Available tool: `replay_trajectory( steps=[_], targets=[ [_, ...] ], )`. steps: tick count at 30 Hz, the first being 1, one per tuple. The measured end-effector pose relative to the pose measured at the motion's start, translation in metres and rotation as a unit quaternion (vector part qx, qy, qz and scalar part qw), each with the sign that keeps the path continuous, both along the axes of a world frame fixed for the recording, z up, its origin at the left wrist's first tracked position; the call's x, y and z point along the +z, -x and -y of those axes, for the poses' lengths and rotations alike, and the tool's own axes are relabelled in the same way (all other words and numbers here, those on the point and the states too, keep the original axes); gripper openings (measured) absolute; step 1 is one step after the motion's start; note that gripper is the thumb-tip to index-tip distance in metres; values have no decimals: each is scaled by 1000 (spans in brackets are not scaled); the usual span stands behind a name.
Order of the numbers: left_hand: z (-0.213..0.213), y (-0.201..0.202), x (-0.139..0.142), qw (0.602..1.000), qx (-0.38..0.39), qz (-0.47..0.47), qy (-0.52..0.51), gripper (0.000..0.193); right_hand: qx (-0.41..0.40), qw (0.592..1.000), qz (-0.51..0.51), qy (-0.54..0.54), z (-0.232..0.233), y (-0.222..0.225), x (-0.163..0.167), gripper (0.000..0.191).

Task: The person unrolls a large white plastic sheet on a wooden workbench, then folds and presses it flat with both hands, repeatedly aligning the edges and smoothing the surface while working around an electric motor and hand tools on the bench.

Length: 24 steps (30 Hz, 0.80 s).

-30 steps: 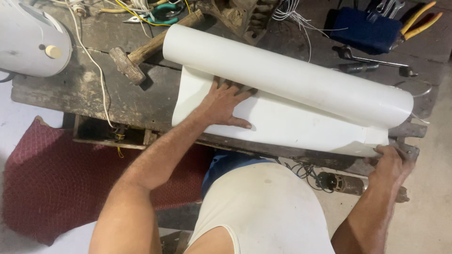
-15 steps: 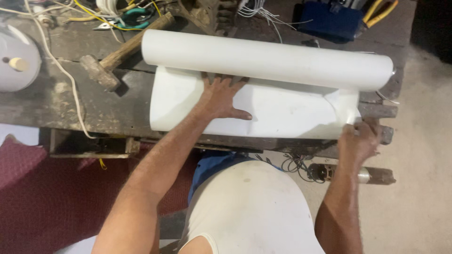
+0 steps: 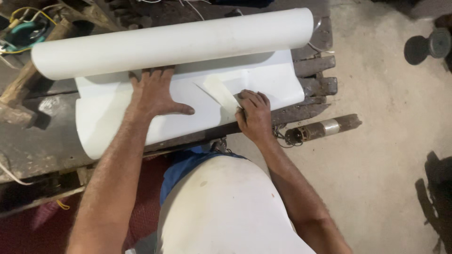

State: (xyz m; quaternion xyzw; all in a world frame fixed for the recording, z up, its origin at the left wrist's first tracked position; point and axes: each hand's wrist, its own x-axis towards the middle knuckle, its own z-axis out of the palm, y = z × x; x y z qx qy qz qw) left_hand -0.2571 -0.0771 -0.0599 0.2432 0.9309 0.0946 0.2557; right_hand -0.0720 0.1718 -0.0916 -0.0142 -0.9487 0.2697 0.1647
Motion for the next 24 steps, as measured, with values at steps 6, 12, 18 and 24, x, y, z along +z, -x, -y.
replay_trajectory(
  steps=[6,12,18,24],
  targets=[
    [-5,-1,-3,1000,5,10,-5,146,-11,1000,13,22,-7,-12,9,23],
    [-10,-3,2,1000,-1,17,21,144,-19,999,26,30,-9,-14,7,18],
    [-12,-6,12,999,22,32,17,139,-25,997,34,58,-17,-14,8,15],
    [-12,-6,19,998,30,48,9,132,-22,997,25,71,-24,-27,8,11]
  ],
)
